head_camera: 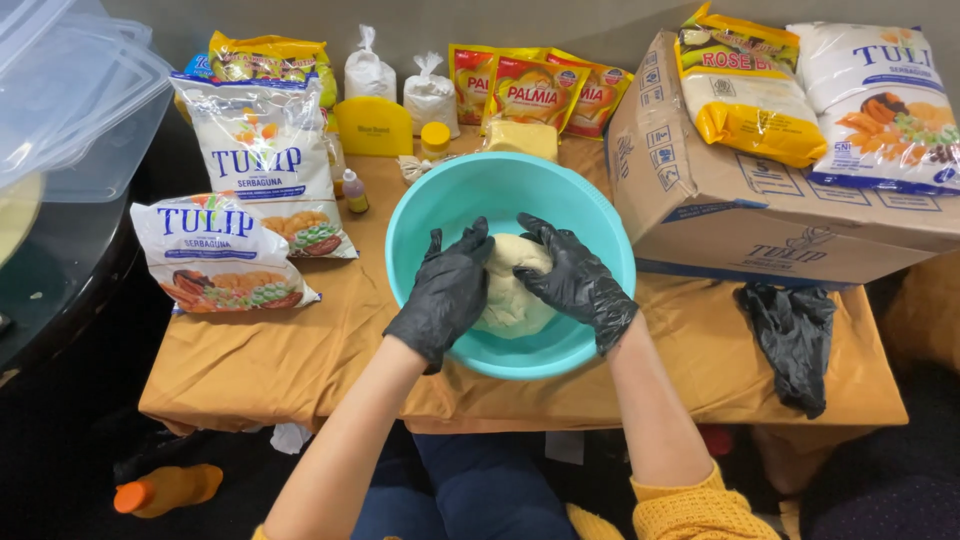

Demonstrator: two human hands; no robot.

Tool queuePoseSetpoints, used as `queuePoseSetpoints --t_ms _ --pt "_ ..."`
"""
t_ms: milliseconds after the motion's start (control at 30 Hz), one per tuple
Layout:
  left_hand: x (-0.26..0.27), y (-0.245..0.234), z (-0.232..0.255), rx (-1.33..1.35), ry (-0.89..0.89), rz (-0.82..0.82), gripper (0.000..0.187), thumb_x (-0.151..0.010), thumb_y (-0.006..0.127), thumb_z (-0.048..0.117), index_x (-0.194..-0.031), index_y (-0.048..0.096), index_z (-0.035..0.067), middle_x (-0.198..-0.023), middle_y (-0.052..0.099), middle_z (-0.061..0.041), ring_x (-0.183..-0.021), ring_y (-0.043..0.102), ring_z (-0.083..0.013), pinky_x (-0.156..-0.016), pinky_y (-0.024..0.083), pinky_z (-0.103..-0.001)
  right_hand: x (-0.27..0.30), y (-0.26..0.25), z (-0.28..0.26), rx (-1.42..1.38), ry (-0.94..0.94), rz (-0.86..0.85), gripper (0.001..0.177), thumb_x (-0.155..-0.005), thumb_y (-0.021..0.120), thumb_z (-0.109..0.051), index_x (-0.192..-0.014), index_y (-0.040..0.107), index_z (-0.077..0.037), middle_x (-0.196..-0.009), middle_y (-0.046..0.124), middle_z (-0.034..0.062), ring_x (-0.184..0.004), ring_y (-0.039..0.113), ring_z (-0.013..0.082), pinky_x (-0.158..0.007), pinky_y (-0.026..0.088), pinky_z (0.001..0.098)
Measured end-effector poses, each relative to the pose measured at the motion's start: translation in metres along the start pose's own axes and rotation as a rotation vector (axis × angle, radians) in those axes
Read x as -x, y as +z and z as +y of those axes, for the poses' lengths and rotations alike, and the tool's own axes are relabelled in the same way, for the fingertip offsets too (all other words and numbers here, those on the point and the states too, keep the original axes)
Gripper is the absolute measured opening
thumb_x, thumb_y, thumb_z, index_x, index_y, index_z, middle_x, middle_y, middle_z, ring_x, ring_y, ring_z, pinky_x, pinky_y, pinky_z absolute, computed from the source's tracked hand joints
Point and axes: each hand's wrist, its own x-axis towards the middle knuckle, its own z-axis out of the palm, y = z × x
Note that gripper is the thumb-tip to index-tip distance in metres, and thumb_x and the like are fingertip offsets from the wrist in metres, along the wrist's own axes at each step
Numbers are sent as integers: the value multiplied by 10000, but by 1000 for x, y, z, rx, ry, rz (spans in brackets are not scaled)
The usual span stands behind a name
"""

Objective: A person wearing black gloves kneads a large piece of dough in a blue mixing bowl on a table.

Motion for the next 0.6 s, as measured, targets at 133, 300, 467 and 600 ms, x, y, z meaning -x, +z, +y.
queuePoseSetpoints --t_ms 133,300,467,600 --pt "27 -19 10 22 178 -32 704 -950 597 280 -1595 371 113 -1660 324 -157 -1505 307 -346 -1233 64 -674 17 -4 -10 -130 -125 126 495 -922 615 -320 -1413 562 -333 -1523 504 -2 -1470 409 263 -1192 387 454" --pt "30 12 -3 -215 166 -89 724 -951 633 328 -1589 371 108 -1670 293 -150 -1522 277 -328 -1257 42 -681 -4 13 13 66 -366 174 430 -824 595 -57 -1153 773 -268 -1494 581 -30 -1444 443 319 -1147 462 481" --pt "38 2 35 -113 47 86 473 -1037 473 397 -1405 608 133 -1636 355 -119 -1518 305 -294 -1220 -41 -716 -7 21 28 -26 -309 150 387 -848 628 -112 -1175 760 -273 -1480 606 8 -1402 499 347 -1107 489 513" --pt "67 -44 93 -23 15 14 455 -957 552 375 -1367 589 183 -1594 425 -104 -1432 433 -267 -1262 80 -638 -6 16 22 -52 -375 154 355 -876 624 -104 -1184 755 -222 -1518 571 55 -1431 461 359 -1117 469 511"
